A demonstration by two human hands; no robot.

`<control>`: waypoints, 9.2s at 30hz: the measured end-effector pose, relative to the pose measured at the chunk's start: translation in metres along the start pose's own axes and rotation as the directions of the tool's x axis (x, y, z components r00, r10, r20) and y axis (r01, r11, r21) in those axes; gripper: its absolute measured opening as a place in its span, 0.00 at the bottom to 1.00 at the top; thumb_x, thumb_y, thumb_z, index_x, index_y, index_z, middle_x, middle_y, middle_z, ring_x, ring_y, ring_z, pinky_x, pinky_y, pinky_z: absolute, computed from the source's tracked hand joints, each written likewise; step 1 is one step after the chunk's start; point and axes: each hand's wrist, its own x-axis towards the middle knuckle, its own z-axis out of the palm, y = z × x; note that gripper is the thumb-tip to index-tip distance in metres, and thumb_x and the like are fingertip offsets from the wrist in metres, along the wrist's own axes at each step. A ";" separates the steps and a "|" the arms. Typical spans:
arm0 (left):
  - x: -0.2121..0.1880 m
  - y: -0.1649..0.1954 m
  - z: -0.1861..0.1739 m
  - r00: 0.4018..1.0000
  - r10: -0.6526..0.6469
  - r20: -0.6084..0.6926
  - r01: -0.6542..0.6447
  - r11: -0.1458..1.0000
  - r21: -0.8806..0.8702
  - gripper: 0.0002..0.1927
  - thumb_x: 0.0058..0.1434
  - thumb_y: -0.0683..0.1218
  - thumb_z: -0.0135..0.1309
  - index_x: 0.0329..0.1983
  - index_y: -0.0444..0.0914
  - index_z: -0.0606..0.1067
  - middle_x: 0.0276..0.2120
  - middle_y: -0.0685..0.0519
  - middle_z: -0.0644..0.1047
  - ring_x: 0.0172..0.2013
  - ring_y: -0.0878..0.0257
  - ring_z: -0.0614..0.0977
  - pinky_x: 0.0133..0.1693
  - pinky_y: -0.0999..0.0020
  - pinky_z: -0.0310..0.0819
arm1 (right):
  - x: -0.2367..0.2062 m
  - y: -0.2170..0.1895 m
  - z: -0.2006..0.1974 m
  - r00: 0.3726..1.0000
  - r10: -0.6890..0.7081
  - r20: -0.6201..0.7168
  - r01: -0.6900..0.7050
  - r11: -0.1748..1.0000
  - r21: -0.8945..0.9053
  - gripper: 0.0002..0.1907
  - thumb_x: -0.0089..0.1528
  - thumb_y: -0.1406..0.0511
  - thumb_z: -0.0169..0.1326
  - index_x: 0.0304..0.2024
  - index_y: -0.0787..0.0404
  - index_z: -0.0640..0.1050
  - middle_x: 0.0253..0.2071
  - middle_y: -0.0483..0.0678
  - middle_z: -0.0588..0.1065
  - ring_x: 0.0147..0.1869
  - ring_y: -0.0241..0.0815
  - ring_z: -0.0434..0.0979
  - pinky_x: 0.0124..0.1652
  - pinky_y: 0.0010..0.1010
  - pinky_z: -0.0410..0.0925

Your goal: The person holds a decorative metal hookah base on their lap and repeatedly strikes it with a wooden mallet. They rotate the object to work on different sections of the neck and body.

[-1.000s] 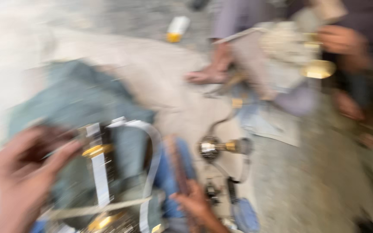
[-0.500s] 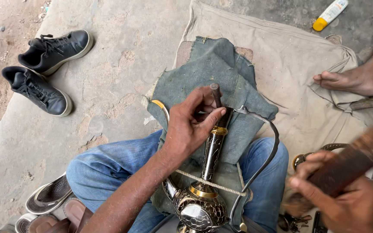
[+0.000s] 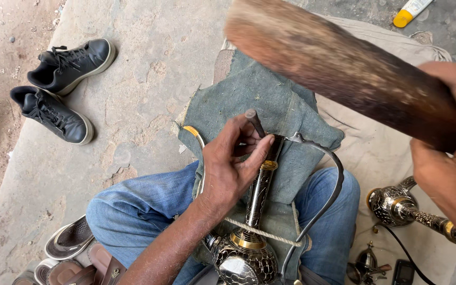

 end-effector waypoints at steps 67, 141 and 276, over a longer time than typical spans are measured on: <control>0.012 -0.020 -0.012 0.987 -0.121 0.105 0.133 0.984 -0.119 0.27 0.59 0.43 0.68 0.60 0.38 0.73 0.34 0.55 0.81 0.33 0.71 0.83 0.36 0.77 0.83 | 0.095 -0.069 -0.039 0.960 -0.078 0.267 0.109 0.989 -0.102 0.31 0.49 0.82 0.60 0.56 0.64 0.79 0.38 0.57 0.78 0.41 0.50 0.81 0.46 0.42 0.73; 0.079 -0.003 -0.018 0.806 0.292 0.515 -0.267 0.956 -0.124 0.25 0.63 0.41 0.60 0.62 0.37 0.69 0.39 0.44 0.82 0.42 0.49 0.86 0.41 0.53 0.79 | -0.102 0.067 0.058 0.577 0.599 0.555 -0.816 0.450 0.363 0.18 0.66 0.63 0.65 0.38 0.73 0.72 0.26 0.55 0.72 0.27 0.47 0.83 0.30 0.38 0.76; 0.085 -0.057 -0.031 0.740 0.487 0.463 -0.319 0.861 -0.395 0.25 0.61 0.44 0.63 0.62 0.40 0.71 0.41 0.50 0.83 0.38 0.60 0.88 0.42 0.59 0.83 | -0.093 0.071 0.028 0.834 0.221 0.506 -0.221 0.973 -0.062 0.30 0.61 0.58 0.57 0.65 0.58 0.69 0.53 0.53 0.76 0.61 0.41 0.78 0.65 0.34 0.68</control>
